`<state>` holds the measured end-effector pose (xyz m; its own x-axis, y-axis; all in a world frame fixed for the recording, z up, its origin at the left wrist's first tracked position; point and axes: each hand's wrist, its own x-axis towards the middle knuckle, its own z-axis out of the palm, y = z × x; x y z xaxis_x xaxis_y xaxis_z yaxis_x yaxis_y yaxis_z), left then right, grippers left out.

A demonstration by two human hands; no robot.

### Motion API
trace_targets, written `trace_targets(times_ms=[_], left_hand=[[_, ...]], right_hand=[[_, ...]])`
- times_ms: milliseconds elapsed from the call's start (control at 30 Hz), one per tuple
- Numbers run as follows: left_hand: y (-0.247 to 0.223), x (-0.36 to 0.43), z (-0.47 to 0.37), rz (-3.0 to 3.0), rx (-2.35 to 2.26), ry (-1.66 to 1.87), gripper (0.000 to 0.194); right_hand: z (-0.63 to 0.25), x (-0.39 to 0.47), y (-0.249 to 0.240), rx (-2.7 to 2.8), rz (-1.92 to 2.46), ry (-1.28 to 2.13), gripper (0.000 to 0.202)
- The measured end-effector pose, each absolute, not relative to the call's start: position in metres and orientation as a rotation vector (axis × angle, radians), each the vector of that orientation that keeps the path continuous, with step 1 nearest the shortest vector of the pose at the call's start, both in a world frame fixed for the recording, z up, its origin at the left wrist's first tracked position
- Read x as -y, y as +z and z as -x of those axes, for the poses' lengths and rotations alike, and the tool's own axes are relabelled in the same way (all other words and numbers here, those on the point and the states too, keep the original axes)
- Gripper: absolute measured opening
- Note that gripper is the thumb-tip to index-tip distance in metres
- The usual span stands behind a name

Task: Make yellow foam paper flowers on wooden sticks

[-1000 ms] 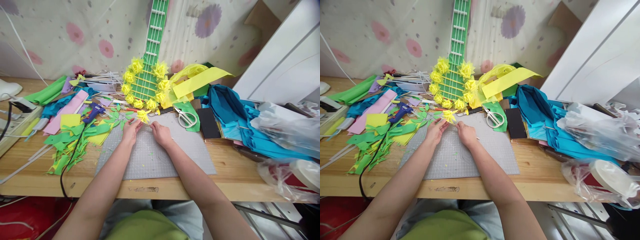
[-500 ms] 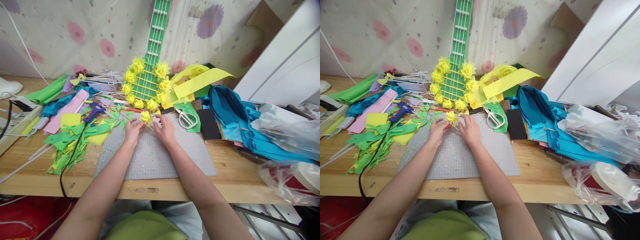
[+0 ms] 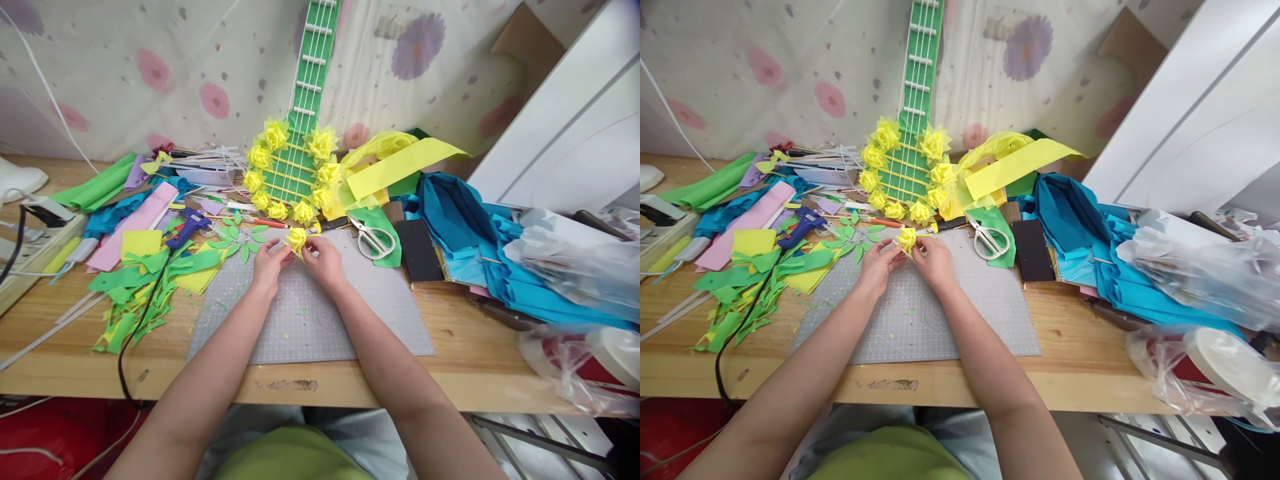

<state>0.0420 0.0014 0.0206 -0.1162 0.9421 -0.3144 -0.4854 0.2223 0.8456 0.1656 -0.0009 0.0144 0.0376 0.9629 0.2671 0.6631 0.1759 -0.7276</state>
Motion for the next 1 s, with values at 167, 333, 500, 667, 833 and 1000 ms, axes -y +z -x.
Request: trace_targets(times_ms=[167,333,500,667,833,1000], left_hand=[[0.022,-0.001,-0.044,-0.498,-1.047,1.283,0.034],[0.023,0.000,-0.046,-0.511,-1.027,1.247,0.033],[0.024,-0.001,-0.050,-0.427,-1.035,1.272,0.031],[0.021,-0.003,-0.053,-0.344,-1.023,1.385,0.038],[0.019,-0.008,-0.048,-0.351,-0.936,1.489,0.039],[0.018,-0.012,-0.041,-0.341,-0.935,1.536,0.038]], right_hand=[[-0.170,-0.005,0.012,1.199,1.242,1.267,0.017],[-0.181,-0.006,0.015,0.978,1.031,1.620,0.020],[-0.180,-0.007,0.015,1.008,0.994,1.678,0.018],[-0.178,-0.003,0.015,1.033,1.071,1.624,0.023],[-0.182,0.008,0.023,1.184,1.174,1.668,0.032],[-0.182,0.014,0.021,1.424,1.261,1.579,0.030]])
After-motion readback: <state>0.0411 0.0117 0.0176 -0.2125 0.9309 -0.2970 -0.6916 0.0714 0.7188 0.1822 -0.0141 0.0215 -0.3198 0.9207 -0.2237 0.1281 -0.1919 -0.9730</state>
